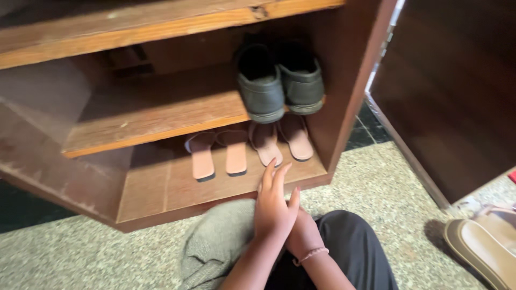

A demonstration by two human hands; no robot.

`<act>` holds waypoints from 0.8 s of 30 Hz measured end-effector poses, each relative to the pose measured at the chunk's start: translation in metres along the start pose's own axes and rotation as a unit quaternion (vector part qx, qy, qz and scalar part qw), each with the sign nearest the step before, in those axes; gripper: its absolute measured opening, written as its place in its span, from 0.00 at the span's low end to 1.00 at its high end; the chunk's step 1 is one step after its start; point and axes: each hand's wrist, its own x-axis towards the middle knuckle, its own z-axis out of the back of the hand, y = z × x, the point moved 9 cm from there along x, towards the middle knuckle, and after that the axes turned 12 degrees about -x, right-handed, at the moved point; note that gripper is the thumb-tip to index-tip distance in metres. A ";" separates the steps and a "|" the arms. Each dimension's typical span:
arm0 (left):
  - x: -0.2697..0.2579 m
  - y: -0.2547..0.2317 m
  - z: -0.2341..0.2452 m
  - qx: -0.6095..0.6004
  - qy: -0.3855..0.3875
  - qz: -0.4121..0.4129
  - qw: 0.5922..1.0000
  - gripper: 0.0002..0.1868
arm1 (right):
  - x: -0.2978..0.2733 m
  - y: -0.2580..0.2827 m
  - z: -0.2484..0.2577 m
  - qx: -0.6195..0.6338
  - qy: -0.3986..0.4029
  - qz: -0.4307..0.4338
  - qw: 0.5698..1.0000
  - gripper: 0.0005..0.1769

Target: The person sits on the floor and wipes a pair of beige sandals with a cloth. They clean the upper straps, insole, and sole of each sandal, then place them back on the bottom shelf of a wooden shoe rack.

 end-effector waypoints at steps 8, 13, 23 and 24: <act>0.007 -0.048 -0.067 -0.071 0.092 -0.037 0.993 0.17 | -0.016 -0.106 -0.022 0.513 -0.141 -0.181 0.827 0.22; 0.001 -0.086 -0.130 -0.061 0.191 -0.107 0.974 0.17 | -0.011 -0.110 0.031 0.202 -0.202 -0.202 0.937 0.33; -0.022 -0.091 -0.252 -0.007 0.370 -0.047 0.928 0.19 | -0.025 -0.055 0.018 0.722 -0.022 -0.397 0.566 0.26; -0.025 -0.091 -0.260 0.001 0.381 -0.041 0.924 0.19 | -0.025 -0.057 0.015 0.731 -0.024 -0.398 0.553 0.25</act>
